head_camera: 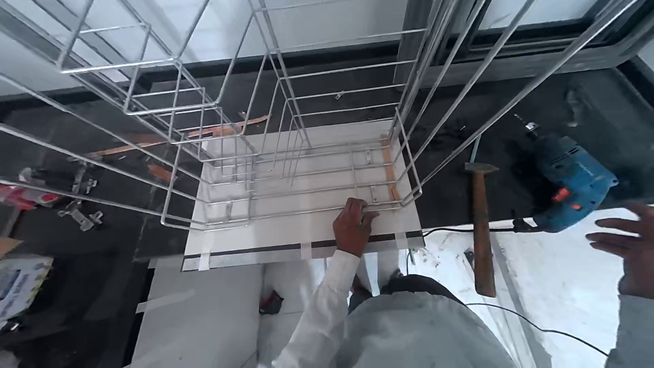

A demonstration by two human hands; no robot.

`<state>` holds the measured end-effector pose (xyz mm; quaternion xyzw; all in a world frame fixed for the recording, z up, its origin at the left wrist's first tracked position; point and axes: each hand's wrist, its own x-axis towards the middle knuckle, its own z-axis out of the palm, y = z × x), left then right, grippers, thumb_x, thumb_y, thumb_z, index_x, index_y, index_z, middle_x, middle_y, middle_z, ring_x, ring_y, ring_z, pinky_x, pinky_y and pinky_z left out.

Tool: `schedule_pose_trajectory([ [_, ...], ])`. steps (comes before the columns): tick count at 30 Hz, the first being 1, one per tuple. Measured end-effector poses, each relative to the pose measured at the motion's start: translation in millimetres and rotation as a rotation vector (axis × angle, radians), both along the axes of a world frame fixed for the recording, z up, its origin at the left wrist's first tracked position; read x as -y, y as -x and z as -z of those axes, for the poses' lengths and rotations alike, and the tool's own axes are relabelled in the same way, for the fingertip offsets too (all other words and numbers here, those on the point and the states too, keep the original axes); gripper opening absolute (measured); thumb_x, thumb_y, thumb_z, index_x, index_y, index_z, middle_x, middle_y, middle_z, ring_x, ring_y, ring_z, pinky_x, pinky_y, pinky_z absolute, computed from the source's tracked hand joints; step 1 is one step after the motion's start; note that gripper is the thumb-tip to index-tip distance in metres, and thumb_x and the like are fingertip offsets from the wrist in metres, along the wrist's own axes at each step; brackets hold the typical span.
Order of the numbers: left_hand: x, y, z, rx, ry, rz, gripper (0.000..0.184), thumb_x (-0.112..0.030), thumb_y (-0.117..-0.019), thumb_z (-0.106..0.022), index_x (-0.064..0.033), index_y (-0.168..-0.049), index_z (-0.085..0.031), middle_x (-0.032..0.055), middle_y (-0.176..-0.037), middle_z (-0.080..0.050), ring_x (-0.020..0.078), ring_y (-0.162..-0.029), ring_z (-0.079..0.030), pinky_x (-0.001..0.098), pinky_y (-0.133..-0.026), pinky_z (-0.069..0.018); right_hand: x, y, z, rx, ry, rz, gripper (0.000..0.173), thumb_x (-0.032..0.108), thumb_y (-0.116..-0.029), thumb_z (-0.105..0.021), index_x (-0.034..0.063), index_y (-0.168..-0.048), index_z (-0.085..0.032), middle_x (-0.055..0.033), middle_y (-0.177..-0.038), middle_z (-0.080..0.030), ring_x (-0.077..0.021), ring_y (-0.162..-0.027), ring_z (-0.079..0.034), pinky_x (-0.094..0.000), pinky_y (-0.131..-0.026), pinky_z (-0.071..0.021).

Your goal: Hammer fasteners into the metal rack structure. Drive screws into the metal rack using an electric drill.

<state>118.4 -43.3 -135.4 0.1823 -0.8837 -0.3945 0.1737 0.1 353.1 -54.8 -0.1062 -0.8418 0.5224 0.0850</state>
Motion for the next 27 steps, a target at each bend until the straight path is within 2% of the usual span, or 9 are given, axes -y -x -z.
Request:
schedule_pose_trajectory([
  [4, -36, 6, -10, 0.071, 0.064, 0.074, 0.034, -0.019, -0.0895, -0.078, 0.0066, -0.11, -0.071, 0.0249, -0.111, -0.069, 0.0408, -0.092, -0.071, 0.0569, -0.074, -0.0572, -9, 15, -12, -0.075, 0.114, 0.028, 0.036, 0.032, -0.1109, -0.039, 0.0054, -0.126, -0.057, 0.0055, -0.076, -0.07, -0.0047, -0.055, -0.067, -0.0212, -0.05, -0.057],
  [7, -54, 14, -14, 0.227, 0.098, 0.056, 0.035, -0.021, -0.097, -0.07, 0.0068, -0.119, -0.068, 0.0283, -0.123, -0.065, 0.0441, -0.101, -0.069, 0.0584, -0.081, -0.0557, 0, 21, 0, -0.075, 0.094, -0.068, 0.037, 0.028, -0.1104, -0.038, 0.0014, -0.131, -0.055, 0.0062, -0.077, -0.068, -0.0026, -0.056, -0.066, -0.0207, -0.053, -0.0577],
  [10, -58, 10, -12, 0.212, 0.155, -0.021, 0.038, -0.024, -0.0967, -0.071, 0.0055, -0.122, -0.068, 0.0277, -0.127, -0.065, 0.0444, -0.104, -0.07, 0.0593, -0.084, -0.0563, -2, 26, 11, -0.07, 0.009, -0.127, 0.038, 0.02, -0.1076, -0.042, -0.0048, -0.133, -0.055, -0.0041, -0.088, -0.067, -0.0042, -0.061, -0.064, -0.0237, -0.058, -0.0575],
  [12, -64, 2, -15, 0.09, 0.187, -0.068, 0.039, -0.026, -0.0925, -0.075, 0.0053, -0.116, -0.072, 0.0254, -0.116, -0.071, 0.0419, -0.096, -0.073, 0.0593, -0.081, -0.0583, -21, 35, 14, -0.012, -0.094, -0.094, 0.039, 0.022, -0.1088, -0.044, -0.0041, -0.135, -0.056, -0.0148, -0.098, -0.068, -0.0135, -0.069, -0.065, -0.0338, -0.064, -0.0574],
  [16, -108, -21, -46, 0.026, 0.081, -0.012, 0.03, -0.024, -0.092, -0.071, 0.0057, -0.098, -0.072, 0.0159, -0.081, -0.07, 0.0251, -0.062, -0.066, 0.043, -0.058, -0.0563, -75, 55, 30, 0.154, -0.385, -0.065, 0.046, 0.035, -0.1074, -0.053, -0.0033, -0.131, -0.062, -0.0327, -0.111, -0.068, -0.0501, -0.094, -0.068, -0.0702, -0.082, -0.0499],
  [18, -148, -14, -64, 0.233, -0.031, 0.07, 0.035, -0.029, -0.0949, -0.069, 0.005, -0.103, -0.073, 0.0162, -0.084, -0.072, 0.027, -0.07, -0.07, 0.0451, -0.066, -0.0585, -85, 68, 48, 0.252, -0.355, -0.096, 0.054, 0.039, -0.104, -0.059, -0.0049, -0.135, -0.058, -0.034, -0.115, -0.066, -0.0508, -0.097, -0.066, -0.07, -0.084, -0.0489],
  [22, -191, 65, -78, 0.788, -0.192, 0.147, 0.048, -0.037, -0.1048, -0.055, 0.0017, -0.133, -0.061, 0.0216, -0.126, -0.066, 0.034, -0.119, -0.064, 0.0503, -0.104, -0.0482, -64, 82, 70, 0.389, -0.183, -0.073, 0.082, 0.047, -0.0938, -0.072, 0.0014, -0.152, -0.037, -0.0365, -0.128, -0.058, -0.0527, -0.11, -0.063, -0.07, -0.087, -0.0504],
  [25, -197, 118, -64, 0.824, -0.215, 0.013, 0.045, -0.029, -0.1042, -0.056, 0.0012, -0.138, -0.055, 0.0238, -0.139, -0.058, 0.0378, -0.127, -0.058, 0.0539, -0.107, -0.0461, -53, 86, 69, 0.45, -0.13, 0.0, 0.102, 0.048, -0.0873, -0.079, 0.0057, -0.16, -0.021, -0.0373, -0.136, -0.053, -0.0537, -0.116, -0.059, -0.07, -0.088, -0.0491],
  [27, -198, 137, -60, 0.738, -0.277, -0.031, 0.045, -0.027, -0.1025, -0.06, 0.0017, -0.137, -0.055, 0.0246, -0.14, -0.056, 0.0387, -0.128, -0.057, 0.0548, -0.107, -0.0459, -54, 91, 74, 0.44, -0.062, 0.034, 0.102, 0.04, -0.0851, -0.083, 0.0051, -0.159, -0.022, -0.0358, -0.139, -0.051, -0.0523, -0.119, -0.057, -0.0695, -0.09, -0.0482],
])
